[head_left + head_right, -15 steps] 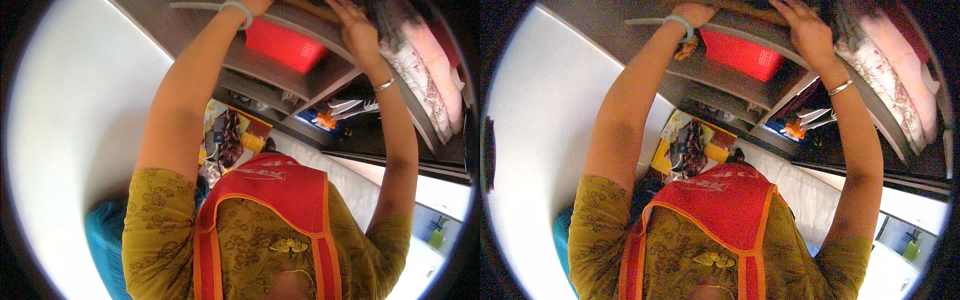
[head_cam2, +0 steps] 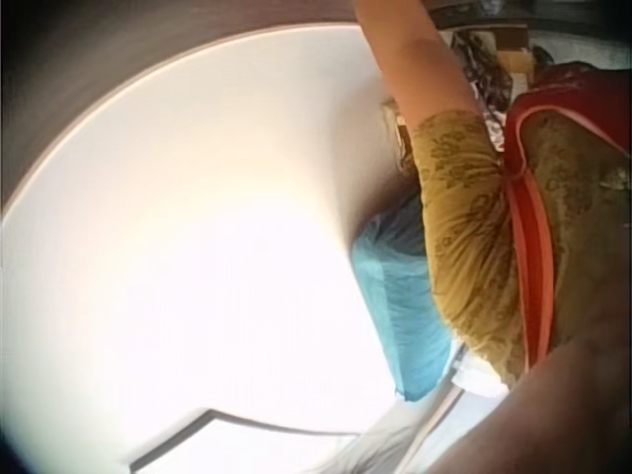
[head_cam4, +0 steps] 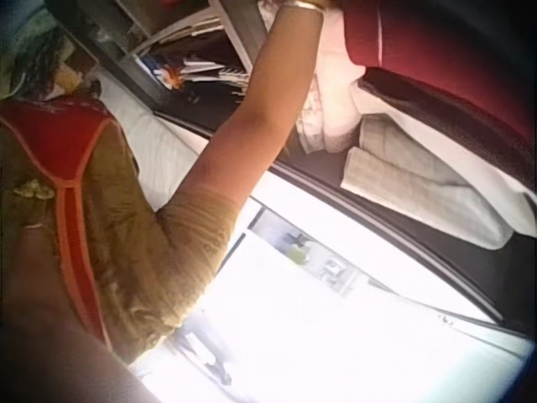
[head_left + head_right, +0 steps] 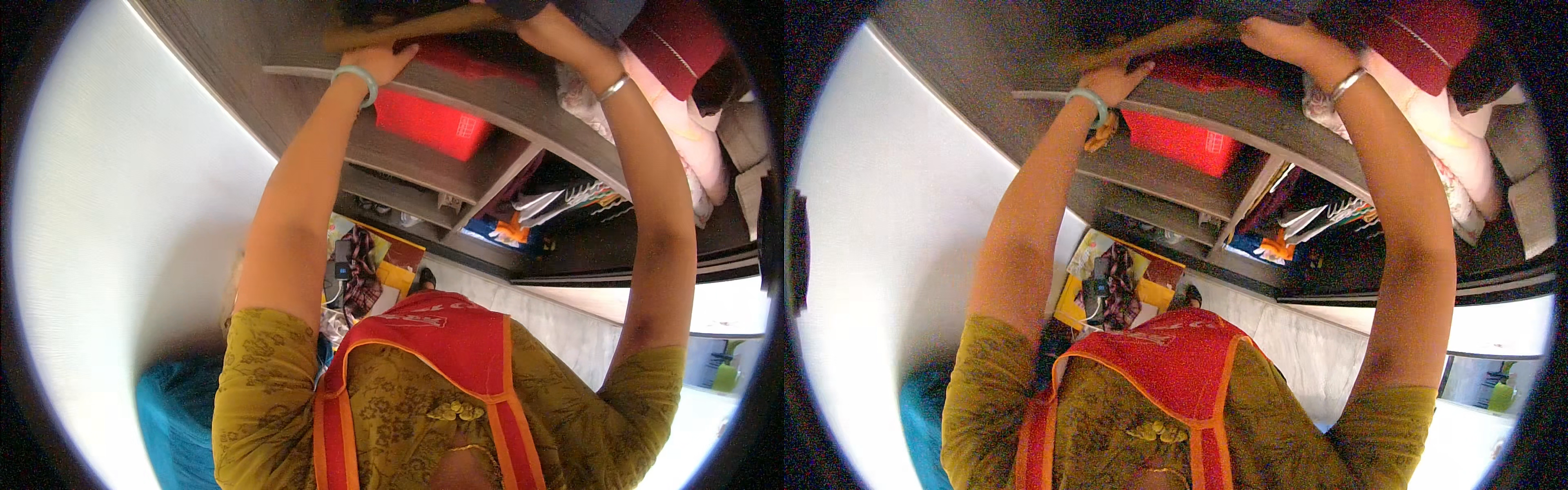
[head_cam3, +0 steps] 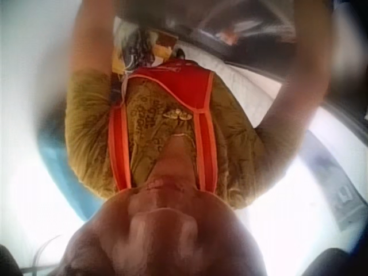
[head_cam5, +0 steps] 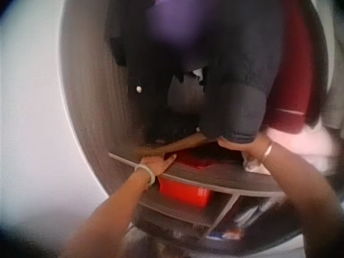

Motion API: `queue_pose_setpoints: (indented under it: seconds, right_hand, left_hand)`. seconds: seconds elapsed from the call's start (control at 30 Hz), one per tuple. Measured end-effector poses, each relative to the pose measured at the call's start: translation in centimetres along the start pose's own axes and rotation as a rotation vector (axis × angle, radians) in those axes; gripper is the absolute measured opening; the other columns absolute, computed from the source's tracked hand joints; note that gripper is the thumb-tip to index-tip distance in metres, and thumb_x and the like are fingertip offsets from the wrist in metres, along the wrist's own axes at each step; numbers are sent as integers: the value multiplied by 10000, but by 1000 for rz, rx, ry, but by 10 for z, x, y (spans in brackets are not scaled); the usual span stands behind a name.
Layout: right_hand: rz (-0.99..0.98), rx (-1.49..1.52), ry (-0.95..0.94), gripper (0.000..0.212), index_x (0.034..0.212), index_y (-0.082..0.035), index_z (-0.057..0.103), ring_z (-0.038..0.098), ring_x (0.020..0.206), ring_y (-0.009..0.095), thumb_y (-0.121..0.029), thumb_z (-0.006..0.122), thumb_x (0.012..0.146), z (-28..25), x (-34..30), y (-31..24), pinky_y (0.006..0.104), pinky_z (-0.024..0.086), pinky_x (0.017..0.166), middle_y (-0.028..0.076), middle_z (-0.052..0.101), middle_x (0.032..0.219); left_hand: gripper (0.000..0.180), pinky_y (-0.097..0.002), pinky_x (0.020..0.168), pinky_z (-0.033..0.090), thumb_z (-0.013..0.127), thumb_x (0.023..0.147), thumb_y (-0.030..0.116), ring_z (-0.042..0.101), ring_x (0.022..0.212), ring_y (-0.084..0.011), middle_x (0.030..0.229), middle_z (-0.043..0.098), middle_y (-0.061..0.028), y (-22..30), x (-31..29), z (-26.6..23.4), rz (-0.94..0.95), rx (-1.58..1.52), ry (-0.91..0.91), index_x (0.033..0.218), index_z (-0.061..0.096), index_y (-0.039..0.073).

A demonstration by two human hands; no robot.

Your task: The person removes items of clothing from a closet shelf, places them into a storage bag on a bed, and then gathers more clothes from the closet.

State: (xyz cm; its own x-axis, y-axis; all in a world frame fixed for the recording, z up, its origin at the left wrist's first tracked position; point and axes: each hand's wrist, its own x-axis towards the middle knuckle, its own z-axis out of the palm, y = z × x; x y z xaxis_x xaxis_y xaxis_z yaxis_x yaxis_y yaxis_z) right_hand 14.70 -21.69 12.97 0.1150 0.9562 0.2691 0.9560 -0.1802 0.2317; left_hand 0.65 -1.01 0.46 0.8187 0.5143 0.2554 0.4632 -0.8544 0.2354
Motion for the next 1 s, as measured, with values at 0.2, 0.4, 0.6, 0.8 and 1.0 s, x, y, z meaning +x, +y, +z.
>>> queue_pose_setpoints:
  seconds: [0.2,0.4,0.6,0.8,1.0]
  right_hand:
    - [50,-45,-163,500,1192,-199,515,596,902,281,-57,530,713,-3,1,4,395,508,746,82,569,1123]
    - [-57,46,273,472,1201,-212,515,439,1172,281,-109,536,741,84,-44,-26,392,414,932,78,468,1277]
    - [-6,258,501,420,1099,-114,586,380,1208,341,-395,525,793,83,-62,-39,445,315,990,148,477,1245]
    - [41,247,596,365,1054,-192,617,353,1233,319,-433,447,837,147,-33,-51,487,290,988,91,463,1277]
    - [16,186,588,385,1127,-203,586,327,1254,302,-426,447,845,129,-33,-70,478,221,1024,63,433,1312]
  left_hand:
    - [677,-409,1032,265,305,849,594,347,1234,-350,1338,376,-171,-3,2,14,69,-22,58,1326,351,115]
    - [523,-412,977,326,263,889,395,433,1174,-332,1283,445,-164,-42,22,20,151,255,-165,1232,472,61]
    - [298,-454,623,472,399,894,265,611,735,-298,807,623,-180,-101,33,30,341,697,103,944,622,75]
    - [321,-408,875,435,429,924,187,515,1033,-319,1162,494,-221,-44,-72,18,-8,-299,673,1132,505,-46]
    - [405,-471,1008,254,352,948,256,345,1207,-356,1316,360,-214,33,-79,-24,557,57,721,1259,400,0]
